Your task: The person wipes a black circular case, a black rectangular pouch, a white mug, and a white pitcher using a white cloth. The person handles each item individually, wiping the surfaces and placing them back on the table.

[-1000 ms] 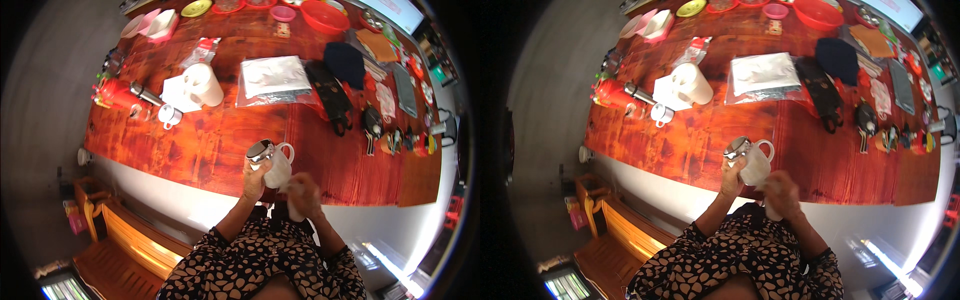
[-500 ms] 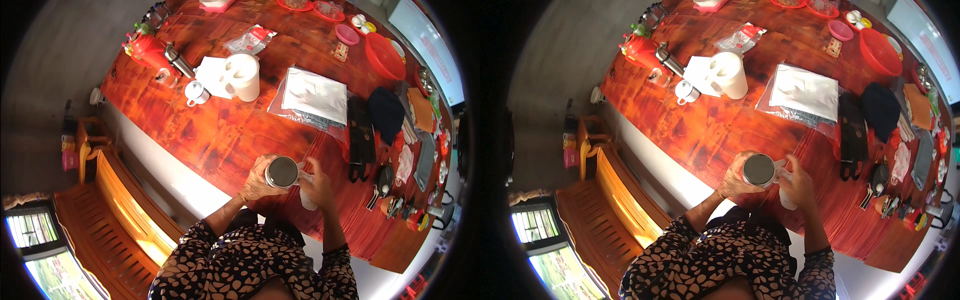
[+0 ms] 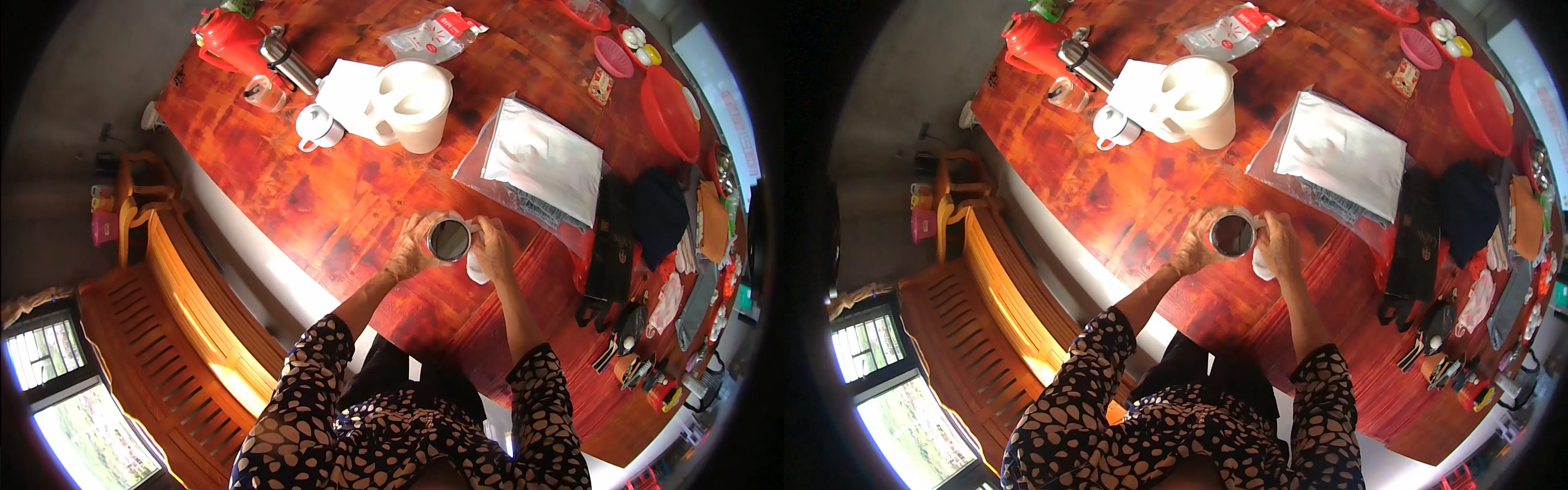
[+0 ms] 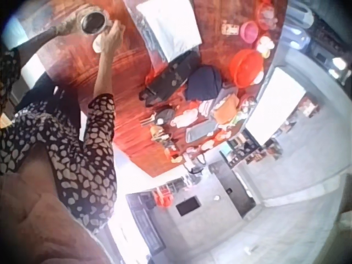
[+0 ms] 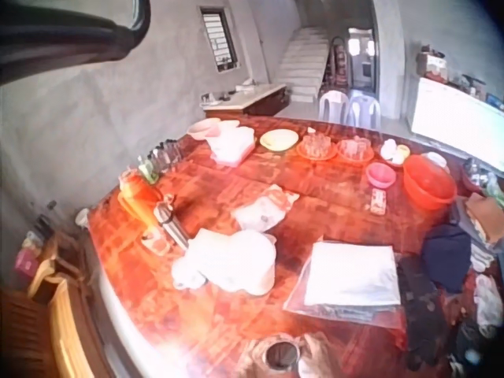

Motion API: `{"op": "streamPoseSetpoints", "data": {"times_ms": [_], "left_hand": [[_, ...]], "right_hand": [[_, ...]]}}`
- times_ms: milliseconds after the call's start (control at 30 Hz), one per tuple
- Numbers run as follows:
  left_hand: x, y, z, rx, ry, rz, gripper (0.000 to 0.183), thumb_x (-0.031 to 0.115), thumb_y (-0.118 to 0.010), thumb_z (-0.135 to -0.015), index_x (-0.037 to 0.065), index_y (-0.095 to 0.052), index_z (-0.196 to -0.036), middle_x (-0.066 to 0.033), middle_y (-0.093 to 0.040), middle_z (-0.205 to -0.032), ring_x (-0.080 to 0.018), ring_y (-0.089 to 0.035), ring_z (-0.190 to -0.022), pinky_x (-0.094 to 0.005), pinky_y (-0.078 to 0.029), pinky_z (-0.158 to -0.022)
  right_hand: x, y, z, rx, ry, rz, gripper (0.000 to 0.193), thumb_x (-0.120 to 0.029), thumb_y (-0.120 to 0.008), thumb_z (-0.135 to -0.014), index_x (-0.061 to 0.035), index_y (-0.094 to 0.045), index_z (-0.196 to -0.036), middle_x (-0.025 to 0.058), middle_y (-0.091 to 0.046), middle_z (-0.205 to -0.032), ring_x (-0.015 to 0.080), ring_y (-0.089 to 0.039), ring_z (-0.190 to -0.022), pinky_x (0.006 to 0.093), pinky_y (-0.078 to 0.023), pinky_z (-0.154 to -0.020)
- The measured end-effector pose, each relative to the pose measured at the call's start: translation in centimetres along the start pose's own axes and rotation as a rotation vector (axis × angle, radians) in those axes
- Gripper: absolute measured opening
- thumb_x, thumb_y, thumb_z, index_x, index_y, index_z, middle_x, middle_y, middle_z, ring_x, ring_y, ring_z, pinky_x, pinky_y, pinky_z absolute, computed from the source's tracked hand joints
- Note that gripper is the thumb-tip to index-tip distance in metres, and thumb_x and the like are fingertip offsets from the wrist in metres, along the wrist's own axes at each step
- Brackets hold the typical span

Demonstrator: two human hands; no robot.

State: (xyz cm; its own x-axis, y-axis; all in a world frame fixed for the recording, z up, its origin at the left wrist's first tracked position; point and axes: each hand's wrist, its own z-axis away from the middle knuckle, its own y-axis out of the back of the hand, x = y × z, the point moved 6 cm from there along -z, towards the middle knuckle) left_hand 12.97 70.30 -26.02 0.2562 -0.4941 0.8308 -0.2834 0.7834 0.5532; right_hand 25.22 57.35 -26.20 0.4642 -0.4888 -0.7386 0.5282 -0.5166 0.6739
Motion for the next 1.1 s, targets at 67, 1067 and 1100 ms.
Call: {"op": "streamPoseSetpoints", "data": {"times_ms": [67, 1067, 1100], "left_hand": [[-1.2, 0.1, -1.8, -0.001, -0.031, -0.013, 0.088, 0.028, -0.089, -0.055, 0.016, -0.047, -0.131, -0.007, -0.047, -0.135, -0.0295, -0.041, -0.126, -0.0444, -0.037, -0.105], [-4.0, 6.8, -4.6, 0.484, 0.052, 0.033, 0.07, 0.002, -0.068, -0.074, 0.007, -0.034, -0.135, -0.0192, -0.034, -0.135, -0.0372, -0.038, -0.122, -0.0433, -0.041, -0.097], [-4.1, 8.4, -4.6, 0.616, 0.022, -0.007, 0.065, 0.001, -0.066, -0.076, 0.005, -0.036, -0.133, -0.0196, -0.036, -0.132, -0.0369, -0.04, -0.119, -0.0431, -0.043, -0.094]], "right_hand": [[0.5, -0.7, -1.7, 0.006, -0.047, 0.03, 0.022, -0.009, -0.059, -0.08, -0.0125, -0.058, -0.102, 0.0115, -0.059, -0.095, 0.0351, -0.06, -0.088, 0.0435, -0.049, -0.073], [4.9, -3.2, -5.7, 0.037, -0.196, 0.006, 0.036, -0.023, -0.064, -0.082, -0.0047, -0.058, -0.113, 0.0172, -0.062, -0.106, 0.0349, -0.058, -0.1, 0.0408, -0.046, -0.086], [5.0, -2.6, -5.3, 0.058, -0.203, 0.018, 0.037, -0.02, -0.063, -0.082, -0.0046, -0.057, -0.115, 0.0172, -0.061, -0.11, 0.0351, -0.058, -0.103, 0.0412, -0.046, -0.088]]}}
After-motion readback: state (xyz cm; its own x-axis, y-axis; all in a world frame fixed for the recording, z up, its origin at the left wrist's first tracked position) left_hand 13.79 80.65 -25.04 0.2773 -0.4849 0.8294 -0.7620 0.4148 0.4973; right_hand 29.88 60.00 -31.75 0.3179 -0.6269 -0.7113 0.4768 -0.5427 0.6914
